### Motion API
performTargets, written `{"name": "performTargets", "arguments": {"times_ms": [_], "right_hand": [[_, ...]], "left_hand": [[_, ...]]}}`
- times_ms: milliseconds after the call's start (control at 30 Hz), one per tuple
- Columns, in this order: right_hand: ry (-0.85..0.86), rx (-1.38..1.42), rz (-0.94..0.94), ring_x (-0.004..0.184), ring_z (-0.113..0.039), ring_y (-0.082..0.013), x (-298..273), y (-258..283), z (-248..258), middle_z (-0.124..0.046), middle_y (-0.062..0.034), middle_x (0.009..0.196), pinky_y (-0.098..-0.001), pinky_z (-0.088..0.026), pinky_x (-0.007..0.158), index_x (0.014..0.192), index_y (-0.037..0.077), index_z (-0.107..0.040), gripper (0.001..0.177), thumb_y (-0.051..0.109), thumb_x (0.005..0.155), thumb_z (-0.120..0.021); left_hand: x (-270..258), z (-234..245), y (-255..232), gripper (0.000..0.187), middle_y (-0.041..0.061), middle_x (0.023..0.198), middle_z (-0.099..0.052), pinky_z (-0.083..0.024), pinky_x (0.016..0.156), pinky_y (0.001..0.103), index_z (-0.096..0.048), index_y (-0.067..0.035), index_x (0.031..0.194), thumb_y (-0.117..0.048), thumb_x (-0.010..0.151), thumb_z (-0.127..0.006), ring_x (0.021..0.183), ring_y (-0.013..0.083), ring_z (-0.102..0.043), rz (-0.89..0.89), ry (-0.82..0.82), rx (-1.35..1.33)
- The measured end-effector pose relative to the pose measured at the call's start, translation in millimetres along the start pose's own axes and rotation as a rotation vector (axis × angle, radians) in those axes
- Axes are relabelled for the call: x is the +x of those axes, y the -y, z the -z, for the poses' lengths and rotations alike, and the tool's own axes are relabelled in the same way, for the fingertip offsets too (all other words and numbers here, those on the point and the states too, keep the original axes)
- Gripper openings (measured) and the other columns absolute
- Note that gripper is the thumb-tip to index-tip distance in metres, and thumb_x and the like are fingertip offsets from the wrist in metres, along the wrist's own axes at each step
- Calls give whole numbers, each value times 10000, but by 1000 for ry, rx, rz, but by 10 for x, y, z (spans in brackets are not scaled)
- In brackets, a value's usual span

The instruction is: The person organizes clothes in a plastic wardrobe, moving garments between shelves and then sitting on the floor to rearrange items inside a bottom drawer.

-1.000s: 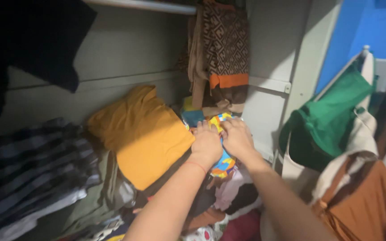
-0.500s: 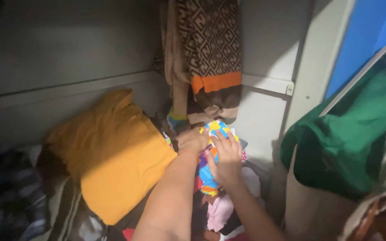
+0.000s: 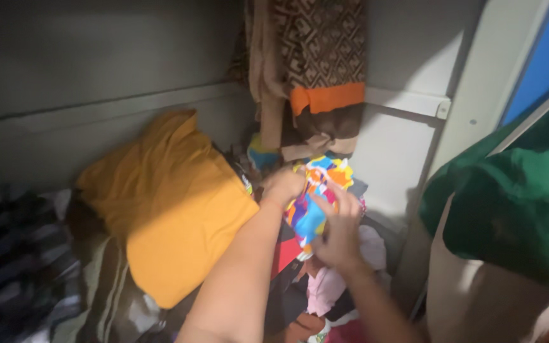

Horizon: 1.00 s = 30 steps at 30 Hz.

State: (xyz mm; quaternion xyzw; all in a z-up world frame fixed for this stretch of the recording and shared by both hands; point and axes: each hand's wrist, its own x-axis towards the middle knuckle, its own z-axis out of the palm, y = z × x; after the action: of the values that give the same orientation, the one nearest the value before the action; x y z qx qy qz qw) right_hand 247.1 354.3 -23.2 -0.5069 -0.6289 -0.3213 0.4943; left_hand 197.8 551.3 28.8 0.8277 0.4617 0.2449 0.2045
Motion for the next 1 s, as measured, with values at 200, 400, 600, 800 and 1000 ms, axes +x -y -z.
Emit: {"name": "performTargets", "arguments": {"times_ms": [200,400,600,800,1000], "right_hand": [[172,-146,-244,1122,-595,-393,538,-393,-72,-661,-127,1282,-454,-507,969,1016,49,-753,282,104,742,-718],[287,-119,-425,988,-655,-396,967,-533,-161,-699,-187,1037,-481,-511,864,990,70,-789,249,201,778,-794],[-31,465,-589,883,-661,-165,649,-773,-102,-735,-55,1002,-308,-525,788,1055,66,-770,246,220,864,-754],[-197,127,-876,807,-634,-179,-130,-1000,-305,-680,-100,922,-330,-543,769,1160,-9,-668,438,235,838,-838],[-111,217,-999,891,-671,-238,-106,-773,-586,-672,-157,1062,-386,-566,793,1365,-54,-467,800,271,770,-892]], "left_hand": [[-666,561,-253,548,157,1307,-698,-488,1038,426,-729,-197,1289,-450,836,-553,1229,344,-643,-60,-85,-226],[-1085,860,-176,904,182,1216,-674,-505,905,450,-616,-153,1304,-350,469,-899,1098,373,-633,-461,-104,-47],[-545,291,187,465,179,1052,-737,-550,879,442,-727,-173,1153,-325,722,-811,1015,365,-701,-204,-290,-324],[-209,95,429,323,208,1027,-751,-566,816,431,-720,-89,1129,-254,854,-687,1035,376,-716,-223,-447,-562],[-484,265,323,385,208,1019,-763,-557,829,411,-749,-70,1066,-384,843,-749,1032,347,-727,-159,-284,-512]]}}
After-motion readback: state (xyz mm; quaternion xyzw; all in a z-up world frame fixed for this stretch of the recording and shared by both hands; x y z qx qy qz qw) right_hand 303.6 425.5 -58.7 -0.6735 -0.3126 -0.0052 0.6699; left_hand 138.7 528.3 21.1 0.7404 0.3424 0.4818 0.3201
